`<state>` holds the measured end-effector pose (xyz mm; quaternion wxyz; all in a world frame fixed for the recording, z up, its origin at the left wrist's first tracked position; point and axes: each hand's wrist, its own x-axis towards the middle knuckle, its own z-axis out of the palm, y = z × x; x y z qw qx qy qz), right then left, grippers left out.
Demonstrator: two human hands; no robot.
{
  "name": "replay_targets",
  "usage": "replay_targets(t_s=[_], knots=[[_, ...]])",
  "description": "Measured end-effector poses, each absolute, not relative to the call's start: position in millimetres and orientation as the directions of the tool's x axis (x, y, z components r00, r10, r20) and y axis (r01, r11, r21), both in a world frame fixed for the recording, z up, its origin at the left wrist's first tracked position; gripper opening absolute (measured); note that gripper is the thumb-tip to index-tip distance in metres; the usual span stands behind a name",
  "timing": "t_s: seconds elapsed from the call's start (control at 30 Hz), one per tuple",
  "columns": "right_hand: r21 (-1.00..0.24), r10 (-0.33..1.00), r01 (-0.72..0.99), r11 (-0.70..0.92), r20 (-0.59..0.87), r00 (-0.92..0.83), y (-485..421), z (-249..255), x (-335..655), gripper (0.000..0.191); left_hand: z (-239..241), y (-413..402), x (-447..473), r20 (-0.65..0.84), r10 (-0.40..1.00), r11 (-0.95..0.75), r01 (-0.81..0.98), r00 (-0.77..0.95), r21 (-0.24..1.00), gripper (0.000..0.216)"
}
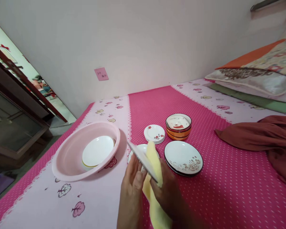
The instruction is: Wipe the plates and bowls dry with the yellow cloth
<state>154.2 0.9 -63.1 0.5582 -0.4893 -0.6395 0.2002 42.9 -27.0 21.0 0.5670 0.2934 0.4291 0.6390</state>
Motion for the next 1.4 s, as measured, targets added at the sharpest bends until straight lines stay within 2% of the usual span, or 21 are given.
replay_targets(t_s=[0.1, 0.13, 0.2, 0.27, 0.33, 0.37, 0.43, 0.5, 0.57, 0.7, 0.83, 0.93, 1.07, 1.27, 1.4], knots=[[-0.523, 0.708, 0.627, 0.578, 0.703, -0.066, -4, -56, 151, 0.049, 18, -29, 46, -0.174, 0.95, 0.01, -0.534, -0.259, 0.846, 0.073], [-0.465, 0.687, 0.657, 0.593, 0.717, -0.113, -5, -52, 150, 0.049, 16, -26, 45, -0.204, 0.933, -0.003, -0.572, -0.298, 0.82, 0.074], [-0.429, 0.693, 0.669, 0.607, 0.698, -0.181, -6, -43, 151, 0.053, 13, -19, 36, -0.246, 0.914, -0.03, -0.661, -0.321, 0.75, 0.074], [-0.494, 0.721, 0.601, 0.628, 0.659, -0.212, -4, -34, 156, 0.054, 10, -9, 23, -0.27, 0.911, -0.045, -0.726, -0.311, 0.686, 0.075], [-0.661, 0.787, 0.461, 0.592, 0.599, -0.152, 0, -27, 166, 0.049, 7, -2, 8, -0.302, 0.903, -0.052, -0.775, -0.307, 0.63, 0.074], [-0.768, 0.842, 0.374, 0.521, 0.535, -0.074, 2, -24, 174, 0.045, 5, 1, 0, -0.319, 0.899, -0.053, -0.799, -0.298, 0.598, 0.074], [-0.939, 0.941, 0.191, 0.287, 0.313, 0.126, 8, -18, 192, 0.045, -1, 3, -11, -0.333, 0.904, -0.047, -0.838, -0.267, 0.544, 0.074], [-0.998, 0.962, 0.019, 0.062, 0.065, 0.267, 13, -13, 210, 0.056, -9, 2, -18, -0.304, 0.926, -0.04, -0.858, -0.224, 0.511, 0.074], [-0.992, 0.96, -0.112, -0.054, -0.083, 0.268, 18, -10, 222, 0.065, -17, 1, -19, -0.255, 0.951, -0.025, -0.867, -0.174, 0.498, 0.072], [-0.934, 0.973, -0.294, -0.202, -0.225, 0.046, 17, -10, 222, 0.063, -28, 1, -16, -0.208, 0.975, 0.035, -0.87, -0.078, 0.493, 0.068], [-0.861, 0.972, -0.451, -0.234, -0.194, -0.134, 12, -14, 204, 0.07, -30, 3, -12, -0.231, 0.972, 0.086, -0.87, -0.033, 0.486, 0.065], [-0.803, 0.968, -0.542, -0.249, -0.186, -0.168, 10, -17, 194, 0.078, -29, 4, -9, -0.277, 0.96, 0.092, -0.876, -0.049, 0.473, 0.055], [-0.753, 0.954, -0.586, -0.3, -0.227, -0.197, 11, -23, 190, 0.08, -27, 6, -4, -0.181, 0.979, 0.022, -0.835, -0.094, 0.55, 0.042], [-0.708, 0.934, -0.611, -0.354, -0.232, -0.272, 12, -29, 189, 0.081, -26, 7, -7, -0.144, 0.986, 0.018, -0.798, -0.086, 0.602, 0.057], [-0.679, 0.927, -0.632, -0.374, -0.252, -0.278, 9, -27, 187, 0.083, -26, 6, -13, -0.177, 0.983, 0.07, -0.812, -0.041, 0.58, 0.06]])
